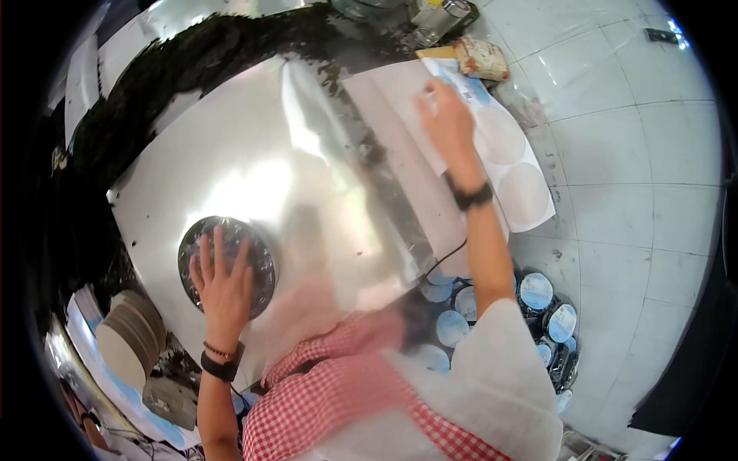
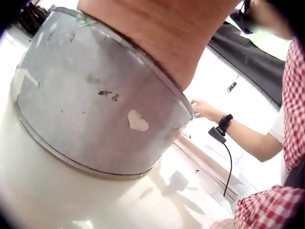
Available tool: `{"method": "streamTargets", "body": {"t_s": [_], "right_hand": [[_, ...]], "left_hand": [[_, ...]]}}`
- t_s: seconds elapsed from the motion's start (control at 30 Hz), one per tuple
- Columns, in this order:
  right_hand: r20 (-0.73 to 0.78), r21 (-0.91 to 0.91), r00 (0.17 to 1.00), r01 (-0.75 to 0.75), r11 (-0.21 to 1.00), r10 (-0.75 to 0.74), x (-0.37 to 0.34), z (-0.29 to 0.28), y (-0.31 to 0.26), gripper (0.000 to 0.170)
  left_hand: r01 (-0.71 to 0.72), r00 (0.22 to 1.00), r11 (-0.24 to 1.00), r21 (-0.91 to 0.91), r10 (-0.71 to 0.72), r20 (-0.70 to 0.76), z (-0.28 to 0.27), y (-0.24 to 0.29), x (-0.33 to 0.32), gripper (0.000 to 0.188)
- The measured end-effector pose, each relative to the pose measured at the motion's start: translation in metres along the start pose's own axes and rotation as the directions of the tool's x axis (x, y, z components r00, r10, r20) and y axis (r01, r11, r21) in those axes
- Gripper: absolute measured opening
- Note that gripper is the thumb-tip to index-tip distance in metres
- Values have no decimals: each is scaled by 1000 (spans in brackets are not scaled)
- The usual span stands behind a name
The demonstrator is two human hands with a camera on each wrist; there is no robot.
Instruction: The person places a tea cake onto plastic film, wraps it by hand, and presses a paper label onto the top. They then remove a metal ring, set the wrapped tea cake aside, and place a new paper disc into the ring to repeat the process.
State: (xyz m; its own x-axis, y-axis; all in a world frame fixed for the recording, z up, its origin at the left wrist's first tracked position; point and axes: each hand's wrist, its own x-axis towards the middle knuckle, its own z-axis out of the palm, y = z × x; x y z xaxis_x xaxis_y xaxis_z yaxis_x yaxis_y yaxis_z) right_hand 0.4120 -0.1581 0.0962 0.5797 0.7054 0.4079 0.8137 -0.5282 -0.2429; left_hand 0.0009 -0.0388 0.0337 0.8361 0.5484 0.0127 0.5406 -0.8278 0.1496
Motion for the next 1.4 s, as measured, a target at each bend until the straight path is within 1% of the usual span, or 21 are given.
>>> {"method": "streamTargets", "body": {"t_s": [0.03,0.1,0.17,0.2,0.3,0.37,0.4,0.5,0.6,0.7,0.73,0.8,0.9,1.0,1.07,1.1,1.2,1.27,1.33,1.37,1.4], "right_hand": [[-41,-214,999,-24,977,15,16,10,41,28],[38,-481,997,-35,876,61,33,43,112,29],[129,-554,980,-54,831,149,44,68,143,32],[174,-587,965,-60,807,199,50,73,146,33],[293,-496,937,-21,868,190,59,79,159,27],[325,-509,944,126,852,55,62,82,184,21],[342,-512,940,198,836,-14,63,79,186,19],[434,-455,900,186,871,34,66,68,184,19],[437,-431,898,258,865,-50,58,85,192,21],[520,-410,854,226,884,23,71,79,198,26],[485,-320,871,97,943,75,74,71,203,29],[439,-114,880,-149,982,185,82,50,209,34],[414,-289,907,52,956,76,72,50,187,39],[229,-377,973,51,925,40,65,77,202,40],[356,-219,925,-59,974,136,80,77,219,37],[423,-145,890,-122,982,173,86,71,218,35],[226,-258,906,-298,919,358,101,46,210,33],[47,-410,973,-189,892,228,108,5,188,27],[-142,-537,977,-210,817,158,118,-44,175,28],[-321,-469,947,-164,868,6,113,-75,165,24],[-391,-397,909,-29,917,-141,104,-115,139,22]], "left_hand": [[5,1000,1000,2,-5,9,-1,0,0,51],[-4,1000,1000,20,4,28,-1,0,1,51],[0,999,999,34,-1,44,-2,-1,0,51],[12,998,999,41,-15,68,-3,0,1,50],[18,997,998,53,-22,76,-3,1,2,50],[16,997,997,71,-22,79,-3,2,2,49],[15,997,997,76,-21,78,-3,3,2,48],[11,998,996,84,-17,68,-1,0,3,48],[9,997,996,84,-15,72,-1,1,1,48],[17,996,997,78,-23,81,-3,1,2,49],[22,996,997,71,-28,80,-2,1,3,49],[14,998,997,72,-18,56,-1,1,3,49],[13,999,998,63,-16,52,-1,1,2,50],[19,997,999,49,-22,74,-3,1,2,50],[29,997,999,42,-32,72,-4,0,1,51],[28,997,999,38,-30,65,-4,0,1,51],[18,999,999,26,-19,42,-1,-1,0,53],[16,1000,1000,19,-16,22,2,-1,0,56],[27,1000,1000,15,-27,12,2,-2,0,60],[28,1000,1000,9,-28,3,3,-2,-1,65],[33,999,999,26,-33,26,3,-2,0,66]]}}
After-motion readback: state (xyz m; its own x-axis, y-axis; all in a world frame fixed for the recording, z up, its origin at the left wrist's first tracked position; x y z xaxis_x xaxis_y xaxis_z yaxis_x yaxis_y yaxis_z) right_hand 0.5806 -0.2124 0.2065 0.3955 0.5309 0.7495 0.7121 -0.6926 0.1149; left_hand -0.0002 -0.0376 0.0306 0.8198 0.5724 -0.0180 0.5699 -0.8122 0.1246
